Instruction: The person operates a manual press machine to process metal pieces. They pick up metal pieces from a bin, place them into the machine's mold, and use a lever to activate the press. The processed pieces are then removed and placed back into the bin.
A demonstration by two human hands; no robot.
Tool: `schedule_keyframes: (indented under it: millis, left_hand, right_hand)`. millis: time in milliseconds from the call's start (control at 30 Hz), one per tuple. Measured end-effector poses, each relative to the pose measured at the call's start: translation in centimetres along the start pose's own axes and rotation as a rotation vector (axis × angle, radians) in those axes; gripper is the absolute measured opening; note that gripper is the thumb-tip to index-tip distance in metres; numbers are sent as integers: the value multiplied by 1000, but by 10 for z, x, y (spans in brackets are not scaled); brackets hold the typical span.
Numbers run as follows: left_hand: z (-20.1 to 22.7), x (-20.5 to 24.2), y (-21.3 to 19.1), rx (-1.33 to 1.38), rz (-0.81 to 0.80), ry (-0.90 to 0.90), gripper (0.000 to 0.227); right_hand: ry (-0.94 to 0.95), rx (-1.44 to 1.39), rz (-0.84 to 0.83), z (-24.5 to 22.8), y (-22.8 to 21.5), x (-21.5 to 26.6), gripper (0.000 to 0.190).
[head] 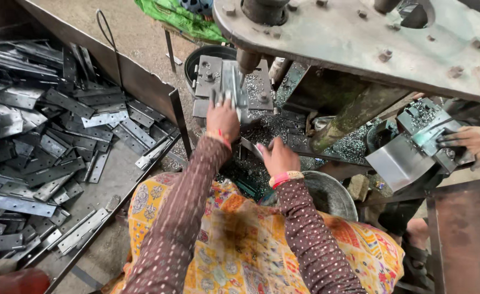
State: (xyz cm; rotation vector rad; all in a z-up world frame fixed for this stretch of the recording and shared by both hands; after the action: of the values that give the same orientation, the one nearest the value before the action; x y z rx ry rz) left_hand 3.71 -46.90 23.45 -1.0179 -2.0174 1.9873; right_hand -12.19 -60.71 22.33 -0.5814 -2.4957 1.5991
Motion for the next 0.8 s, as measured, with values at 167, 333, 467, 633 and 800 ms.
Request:
schedule_keyframes:
  millis: [167, 333, 467, 633, 800]
  left_hand:
    - [28, 89, -43, -82, 220, -167, 39]
    - [8, 84, -51, 196, 290, 41, 24]
    - [-6, 52, -60, 469, 387, -95, 15]
    - [6, 11, -32, 16, 193, -36, 24]
    - [-17, 19, -6, 18, -78, -124, 49]
  right_hand:
    - [-118, -184, 293, -13, -24, 4, 47]
    - [-206, -172, 408, -14, -27, 10, 46]
    - [-245, -151, 452, -16, -28, 8, 44]
    - [-155, -162, 369, -11, -23, 10, 47]
    - [-194, -161, 373, -13, -24, 8, 46]
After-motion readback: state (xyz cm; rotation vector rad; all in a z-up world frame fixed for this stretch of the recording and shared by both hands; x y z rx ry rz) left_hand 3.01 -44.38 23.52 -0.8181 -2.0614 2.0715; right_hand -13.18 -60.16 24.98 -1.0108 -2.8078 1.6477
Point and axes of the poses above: each hand's wrist, its own x-axis away from the middle knuckle, its own y-axis out of the palm, z = x × y, the point moved 5 cm from there along -x, towards the middle knuckle, and after that the axes turned 10 degrees about -x, right-handed, at the moved point
